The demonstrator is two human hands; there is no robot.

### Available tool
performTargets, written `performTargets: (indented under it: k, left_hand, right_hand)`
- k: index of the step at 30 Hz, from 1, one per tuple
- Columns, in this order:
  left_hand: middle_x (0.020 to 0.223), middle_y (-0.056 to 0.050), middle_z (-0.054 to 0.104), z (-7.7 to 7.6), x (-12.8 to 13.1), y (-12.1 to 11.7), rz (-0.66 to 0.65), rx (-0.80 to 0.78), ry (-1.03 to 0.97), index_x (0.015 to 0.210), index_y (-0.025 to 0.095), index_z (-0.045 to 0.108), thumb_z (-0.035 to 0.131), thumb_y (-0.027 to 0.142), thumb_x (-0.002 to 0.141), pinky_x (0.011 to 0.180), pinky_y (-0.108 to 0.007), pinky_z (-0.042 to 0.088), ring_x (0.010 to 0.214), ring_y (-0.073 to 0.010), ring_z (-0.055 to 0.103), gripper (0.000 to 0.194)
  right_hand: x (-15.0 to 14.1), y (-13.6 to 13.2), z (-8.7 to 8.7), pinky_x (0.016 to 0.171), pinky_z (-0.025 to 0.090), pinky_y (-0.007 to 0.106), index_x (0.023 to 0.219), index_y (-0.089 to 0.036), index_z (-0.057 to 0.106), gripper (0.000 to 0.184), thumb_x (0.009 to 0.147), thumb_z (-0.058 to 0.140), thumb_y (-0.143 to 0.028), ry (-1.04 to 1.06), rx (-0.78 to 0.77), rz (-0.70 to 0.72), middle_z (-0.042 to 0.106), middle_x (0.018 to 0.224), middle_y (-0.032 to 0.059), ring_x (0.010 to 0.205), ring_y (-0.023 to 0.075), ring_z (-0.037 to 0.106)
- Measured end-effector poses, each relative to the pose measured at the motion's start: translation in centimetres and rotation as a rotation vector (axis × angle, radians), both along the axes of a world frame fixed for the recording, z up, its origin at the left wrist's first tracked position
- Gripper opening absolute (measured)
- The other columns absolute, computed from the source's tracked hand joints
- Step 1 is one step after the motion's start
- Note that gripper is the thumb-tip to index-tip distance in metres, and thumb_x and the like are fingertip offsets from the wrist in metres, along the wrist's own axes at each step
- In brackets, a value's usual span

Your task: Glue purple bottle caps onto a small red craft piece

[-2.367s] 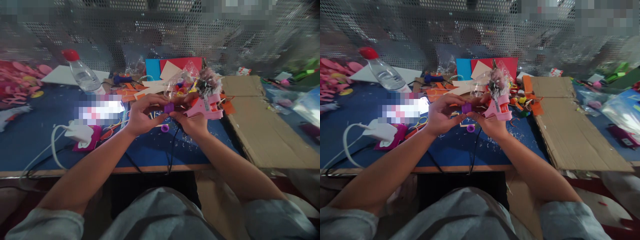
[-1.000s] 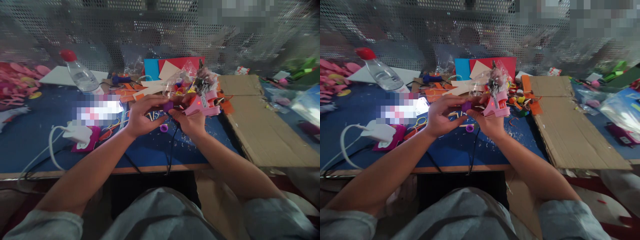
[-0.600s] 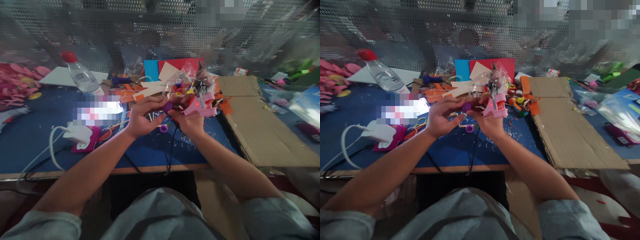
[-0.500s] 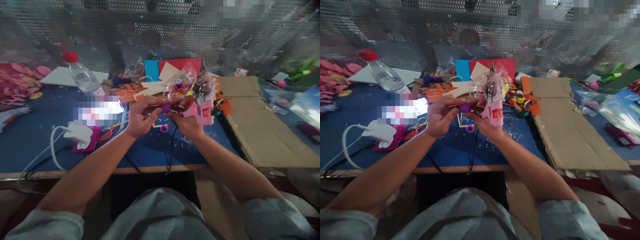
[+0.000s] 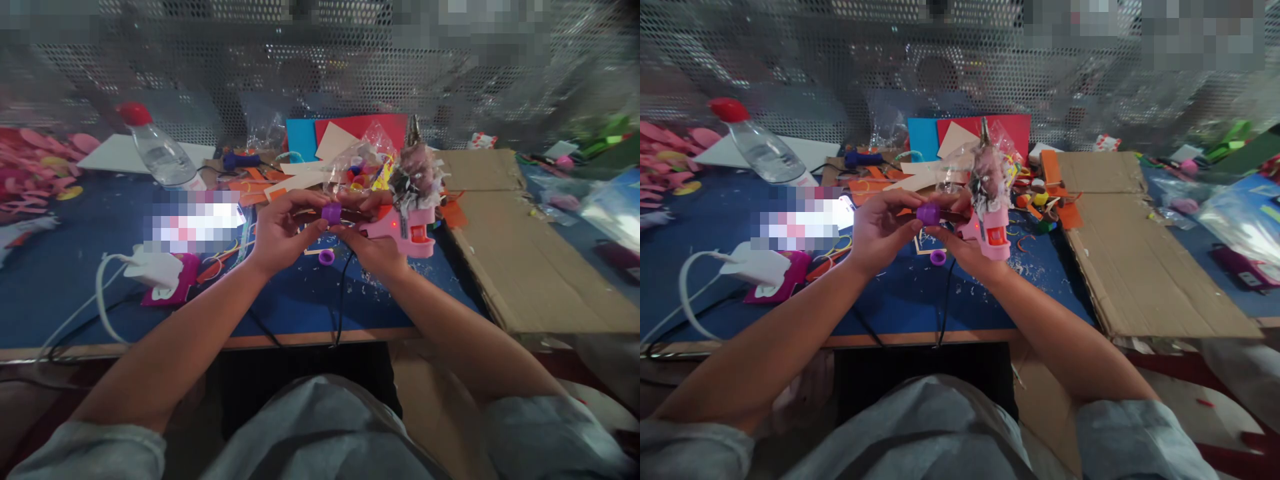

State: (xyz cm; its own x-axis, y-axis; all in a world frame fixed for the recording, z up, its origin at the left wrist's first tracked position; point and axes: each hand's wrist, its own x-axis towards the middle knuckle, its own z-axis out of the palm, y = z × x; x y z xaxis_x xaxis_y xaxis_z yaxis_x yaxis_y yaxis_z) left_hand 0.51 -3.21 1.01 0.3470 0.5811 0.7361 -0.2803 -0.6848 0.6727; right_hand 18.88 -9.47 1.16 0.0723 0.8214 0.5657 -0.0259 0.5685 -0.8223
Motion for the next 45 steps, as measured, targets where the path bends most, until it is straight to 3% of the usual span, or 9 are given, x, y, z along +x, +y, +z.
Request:
performTargets:
  k: [6,16,24,31,41,45]
  left_hand:
    - [0.117,-0.008,0.079,0.15,0.04,-0.22,0.017,0.019,0.010,0.118,0.023,0.074,0.091,0.047,0.090,0.094,-0.030,0.070,0.110,-0.0183,0.079,0.040]
    - [0.117,-0.009,0.081,0.13,0.07,-0.16,0.001,0.028,-0.002,0.113,0.023,0.079,0.091,0.042,0.090,0.092,-0.030,0.072,0.111,-0.0196,0.081,0.032]
    - [0.110,-0.008,0.081,0.11,0.01,0.12,0.018,0.031,0.016,0.109,0.023,0.079,0.092,0.045,0.088,0.085,-0.029,0.073,0.103,-0.0185,0.081,0.033]
    - [0.112,-0.007,0.082,-0.05,0.11,0.11,0.011,0.065,-0.018,0.111,0.024,0.081,0.093,0.038,0.089,0.088,-0.028,0.072,0.106,-0.0179,0.082,0.029]
    - [0.123,-0.007,0.076,0.09,0.04,0.08,0.102,0.083,0.009,0.111,0.028,0.083,0.094,0.049,0.086,0.086,-0.034,0.073,0.116,-0.0218,0.078,0.034]
    - [0.115,-0.004,0.077,0.16,0.04,0.15,0.101,0.121,-0.007,0.110,0.032,0.085,0.094,0.048,0.086,0.087,-0.035,0.073,0.108,-0.0193,0.079,0.031]
  right_hand:
    - [0.12,0.15,-0.69,0.102,0.071,0.047,0.104,-0.032,0.046,0.060,0.079,0.098,-0.049,0.015,0.012,-0.045,0.078,0.123,0.0012,0.107,0.0234,0.083]
    - [0.32,-0.08,-0.04,0.109,0.068,0.052,0.101,-0.033,0.048,0.063,0.075,0.101,-0.053,-0.011,-0.021,0.011,0.080,0.121,0.0027,0.124,0.0282,0.078]
    - [0.35,-0.36,-0.23,0.107,0.069,0.050,0.102,-0.032,0.047,0.059,0.079,0.098,-0.053,0.004,-0.023,0.002,0.079,0.122,0.0022,0.122,0.0265,0.079]
    - [0.13,-0.46,-0.03,0.106,0.070,0.051,0.102,-0.032,0.047,0.058,0.081,0.096,-0.055,0.038,-0.012,-0.025,0.079,0.120,0.0023,0.120,0.0265,0.079]
    - [0.11,-0.22,-0.37,0.102,0.072,0.048,0.104,-0.033,0.047,0.060,0.080,0.096,-0.058,0.014,-0.004,-0.040,0.078,0.119,0.0015,0.117,0.0253,0.080]
    - [0.21,-0.21,-0.67,0.103,0.071,0.047,0.105,-0.032,0.048,0.059,0.081,0.096,-0.055,0.026,-0.012,-0.045,0.078,0.118,0.0020,0.120,0.0262,0.080]
